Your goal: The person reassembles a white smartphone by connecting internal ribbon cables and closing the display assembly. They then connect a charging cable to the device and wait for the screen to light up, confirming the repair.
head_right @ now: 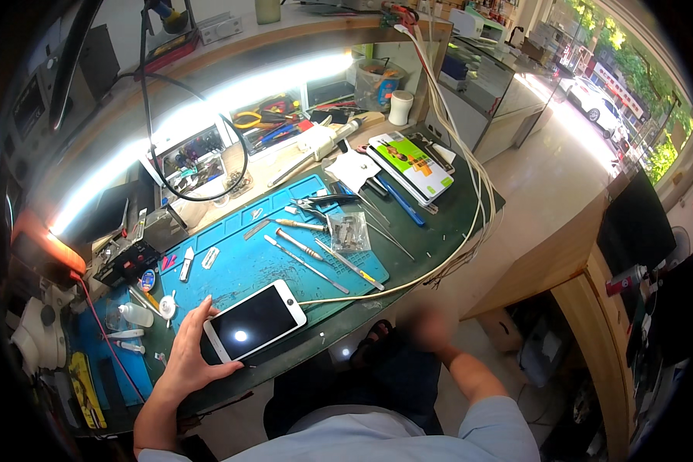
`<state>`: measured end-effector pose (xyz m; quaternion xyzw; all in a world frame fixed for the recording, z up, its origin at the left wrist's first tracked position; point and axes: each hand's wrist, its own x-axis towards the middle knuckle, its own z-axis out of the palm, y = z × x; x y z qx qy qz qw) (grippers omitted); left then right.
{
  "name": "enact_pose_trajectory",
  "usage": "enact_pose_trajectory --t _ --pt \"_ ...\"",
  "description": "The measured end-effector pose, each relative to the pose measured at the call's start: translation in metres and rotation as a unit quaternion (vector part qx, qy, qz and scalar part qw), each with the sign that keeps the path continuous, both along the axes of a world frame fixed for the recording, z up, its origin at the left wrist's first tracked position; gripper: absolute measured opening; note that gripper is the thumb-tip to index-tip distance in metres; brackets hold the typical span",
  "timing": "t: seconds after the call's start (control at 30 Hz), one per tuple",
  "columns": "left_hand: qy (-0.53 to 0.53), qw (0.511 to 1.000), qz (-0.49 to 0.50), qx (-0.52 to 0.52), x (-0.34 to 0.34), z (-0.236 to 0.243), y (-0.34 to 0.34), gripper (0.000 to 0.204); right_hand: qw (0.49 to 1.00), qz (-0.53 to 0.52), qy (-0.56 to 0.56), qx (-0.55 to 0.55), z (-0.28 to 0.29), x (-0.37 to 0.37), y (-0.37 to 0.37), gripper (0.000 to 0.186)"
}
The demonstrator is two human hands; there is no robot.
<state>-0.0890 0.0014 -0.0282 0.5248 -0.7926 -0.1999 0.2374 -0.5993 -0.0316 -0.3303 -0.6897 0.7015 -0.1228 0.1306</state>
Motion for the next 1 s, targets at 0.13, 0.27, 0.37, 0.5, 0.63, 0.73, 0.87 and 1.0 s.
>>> enact_pose_trajectory --t 0.13,0.27,0.37,0.5,0.63,0.73,0.87,1.0 --pt "0.000 1.000 0.003 0.003 -0.001 0.001 0.000 0.116 1.000 0.001 -0.003 0.007 0.005 0.002 0.000 0.030" --pt "0.001 1.000 0.003 0.004 -0.001 0.001 0.000 0.116 1.000 0.000 0.001 0.002 0.001 0.000 0.000 0.029" --pt "0.002 1.000 0.001 0.003 -0.001 0.001 0.000 0.116 1.000 -0.001 -0.002 0.001 0.002 0.001 0.000 0.029" --pt "0.002 1.000 0.002 0.005 -0.001 0.001 0.001 0.117 1.000 -0.004 -0.008 -0.003 0.001 0.001 -0.001 0.029" --pt "0.004 1.000 0.003 0.011 -0.001 0.001 0.000 0.117 1.000 -0.002 -0.011 -0.011 -0.003 -0.001 0.001 0.028" --pt "0.003 1.000 0.003 0.010 -0.001 0.001 0.000 0.117 1.000 0.001 -0.005 -0.012 -0.002 -0.001 0.000 0.028" --pt "0.000 1.000 0.002 0.006 -0.001 0.001 0.000 0.117 1.000 -0.002 -0.004 -0.011 0.003 0.002 0.000 0.028" --pt "0.002 1.000 -0.001 -0.009 -0.001 0.003 -0.002 0.116 1.000 -0.010 -0.008 -0.008 0.008 0.006 -0.004 0.027"
